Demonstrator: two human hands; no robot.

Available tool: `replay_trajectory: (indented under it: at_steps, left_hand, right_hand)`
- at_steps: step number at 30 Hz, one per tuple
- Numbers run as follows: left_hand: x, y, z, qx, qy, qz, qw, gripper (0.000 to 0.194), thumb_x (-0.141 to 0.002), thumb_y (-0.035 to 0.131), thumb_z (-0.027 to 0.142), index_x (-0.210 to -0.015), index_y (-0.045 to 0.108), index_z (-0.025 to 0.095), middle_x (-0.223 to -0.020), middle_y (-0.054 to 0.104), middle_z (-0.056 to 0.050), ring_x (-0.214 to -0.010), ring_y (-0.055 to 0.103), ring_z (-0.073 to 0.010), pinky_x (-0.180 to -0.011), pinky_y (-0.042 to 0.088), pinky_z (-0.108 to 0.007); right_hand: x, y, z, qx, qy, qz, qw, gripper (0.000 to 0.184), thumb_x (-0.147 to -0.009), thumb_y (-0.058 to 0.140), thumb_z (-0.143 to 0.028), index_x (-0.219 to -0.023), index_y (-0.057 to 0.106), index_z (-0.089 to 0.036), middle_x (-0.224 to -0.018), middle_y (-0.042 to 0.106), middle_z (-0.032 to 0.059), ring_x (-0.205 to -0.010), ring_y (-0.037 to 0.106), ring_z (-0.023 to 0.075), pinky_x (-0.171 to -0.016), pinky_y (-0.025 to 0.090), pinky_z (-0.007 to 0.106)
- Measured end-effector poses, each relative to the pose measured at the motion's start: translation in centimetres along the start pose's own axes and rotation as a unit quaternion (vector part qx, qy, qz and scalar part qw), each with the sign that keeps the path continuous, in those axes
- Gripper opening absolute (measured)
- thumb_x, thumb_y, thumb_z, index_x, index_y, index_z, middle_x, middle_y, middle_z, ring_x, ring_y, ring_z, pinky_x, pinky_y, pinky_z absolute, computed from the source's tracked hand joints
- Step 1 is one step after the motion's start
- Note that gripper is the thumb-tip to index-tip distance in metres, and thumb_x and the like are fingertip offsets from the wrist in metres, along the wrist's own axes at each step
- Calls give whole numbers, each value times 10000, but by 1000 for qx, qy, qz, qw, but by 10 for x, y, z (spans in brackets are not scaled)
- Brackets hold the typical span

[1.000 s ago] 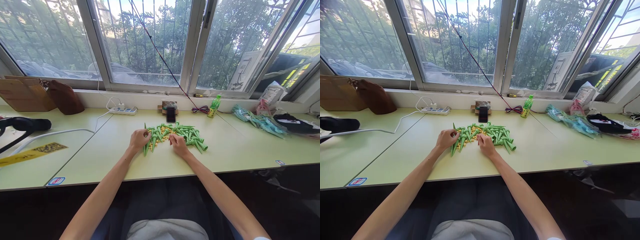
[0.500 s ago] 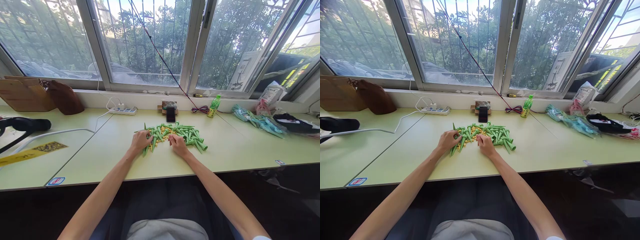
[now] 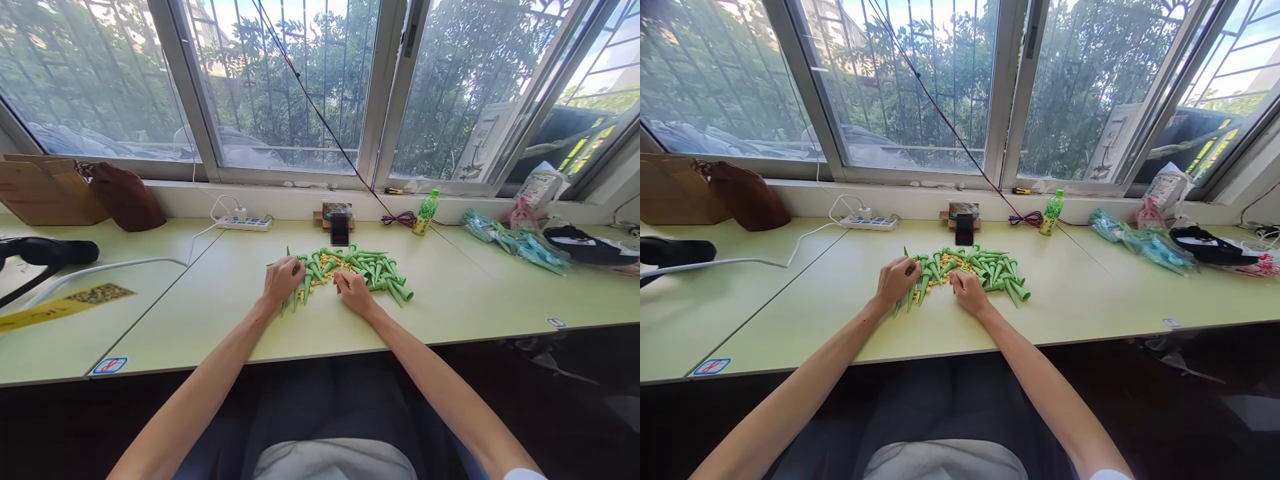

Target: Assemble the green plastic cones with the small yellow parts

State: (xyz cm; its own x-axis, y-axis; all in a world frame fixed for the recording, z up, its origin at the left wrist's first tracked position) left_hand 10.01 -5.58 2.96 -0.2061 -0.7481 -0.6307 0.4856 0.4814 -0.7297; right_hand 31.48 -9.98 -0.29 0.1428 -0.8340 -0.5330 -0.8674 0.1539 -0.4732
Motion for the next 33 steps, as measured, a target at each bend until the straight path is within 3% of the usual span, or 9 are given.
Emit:
replay_trajectory:
  at_steps: [5,12,17,21,27,33]
  left_hand:
    - [-4,-9,11,37,23,36,998,367,-936,426,362,-608,468,203,-651,545,-30,-632,479,-151,-631,345,-273]
    - [-2,-21,61,92,31,-1,995,381,-932,409,363,-586,421,204,-631,525,-31,-595,450,-145,-635,359,-291]
    - [0,-6,87,168,-42,4,985,340,-892,455,320,-586,352,213,-595,505,-16,-575,439,-152,-611,350,-303]
    - [4,17,85,232,-97,4,968,385,-882,478,344,-566,300,216,-530,424,11,-534,374,-139,-578,323,-307]
    - [13,33,71,360,-190,-8,913,429,-925,448,481,-587,387,225,-525,419,20,-516,408,-137,-537,352,-296]
    - [13,37,72,401,-158,-12,902,313,-946,458,442,-732,489,216,-596,504,12,-537,490,-136,-553,402,-273]
  right_hand:
    - [1,1,-4,16,-7,-18,1000,433,-1037,361,-450,-728,548,-211,-590,547,-16,-554,502,137,-631,387,267]
    - [4,1,-11,30,-23,-11,999,436,-1046,317,-444,-761,550,-211,-653,575,1,-613,529,147,-657,387,272]
    - [7,1,-15,-21,-18,3,1000,324,-1010,395,-425,-1178,539,-189,-735,626,8,-565,527,148,-584,388,273]
    - [8,1,-16,-57,-14,16,998,368,-944,493,-354,-1267,492,-178,-756,599,-7,-515,491,121,-530,384,256]
    - [8,3,-17,-53,-7,11,999,396,-855,620,-313,-1217,519,-189,-750,580,-27,-484,471,97,-542,414,255]
    - [3,2,-10,-32,20,53,998,276,-905,574,-359,-1111,551,-176,-801,640,23,-509,519,113,-545,429,263]
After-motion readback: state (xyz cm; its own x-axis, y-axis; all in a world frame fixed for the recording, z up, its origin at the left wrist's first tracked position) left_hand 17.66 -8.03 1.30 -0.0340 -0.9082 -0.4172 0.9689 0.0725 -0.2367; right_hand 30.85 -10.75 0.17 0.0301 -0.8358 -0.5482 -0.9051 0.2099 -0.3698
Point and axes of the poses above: each hand's wrist, its own x-axis away from the middle knuckle, its own y-axis out of the palm, z = x × y, the point moved 1 cm from there along -x, towards the middle knuckle
